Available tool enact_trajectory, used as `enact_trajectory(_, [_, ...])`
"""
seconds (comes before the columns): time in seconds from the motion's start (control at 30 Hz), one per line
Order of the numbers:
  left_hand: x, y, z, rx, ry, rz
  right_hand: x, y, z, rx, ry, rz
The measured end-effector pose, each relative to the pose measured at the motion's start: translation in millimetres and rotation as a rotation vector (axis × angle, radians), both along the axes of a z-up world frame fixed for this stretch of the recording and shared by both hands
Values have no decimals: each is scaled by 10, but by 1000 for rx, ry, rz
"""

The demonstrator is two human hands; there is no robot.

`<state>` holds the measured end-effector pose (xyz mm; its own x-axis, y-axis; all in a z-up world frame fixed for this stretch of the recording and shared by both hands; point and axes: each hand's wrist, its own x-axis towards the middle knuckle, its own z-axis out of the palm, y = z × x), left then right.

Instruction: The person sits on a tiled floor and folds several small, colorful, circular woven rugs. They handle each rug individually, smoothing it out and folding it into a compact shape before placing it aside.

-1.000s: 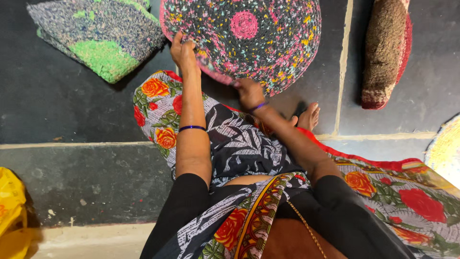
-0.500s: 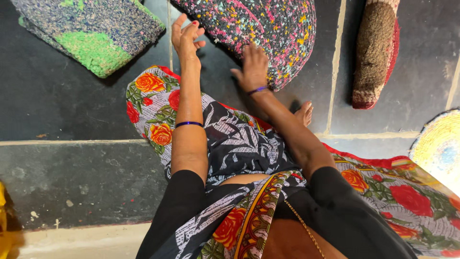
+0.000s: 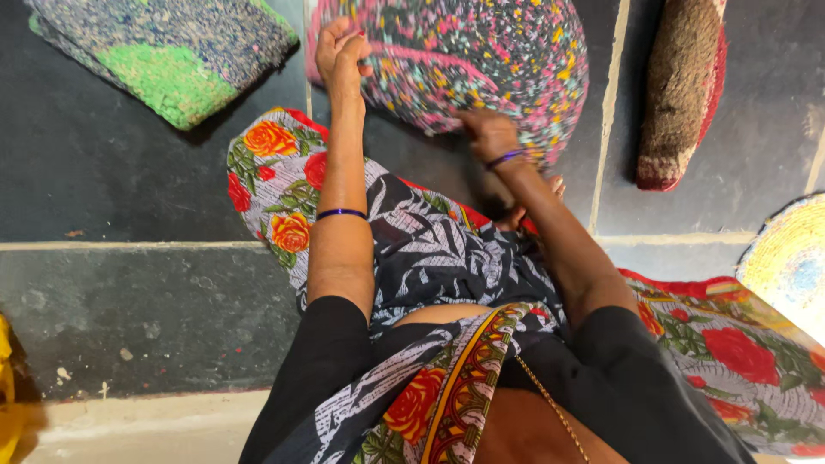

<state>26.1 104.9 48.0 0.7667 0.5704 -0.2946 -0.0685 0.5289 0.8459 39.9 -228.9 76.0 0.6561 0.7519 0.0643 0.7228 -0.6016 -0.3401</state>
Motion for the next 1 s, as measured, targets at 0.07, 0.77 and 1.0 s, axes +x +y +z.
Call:
enact_trajectory(0.07, [-6,-64,-9,-3,24,-23,62,-377,21,-40,205,2])
enact_trajectory(0.77, [97,-206,-207,509,-98,-92,-423,29,248,-196,-482,-206])
enact_trajectory(1.0, [4,-241,-62,459,-18,-132,672,-88,-10,-333,207,-233])
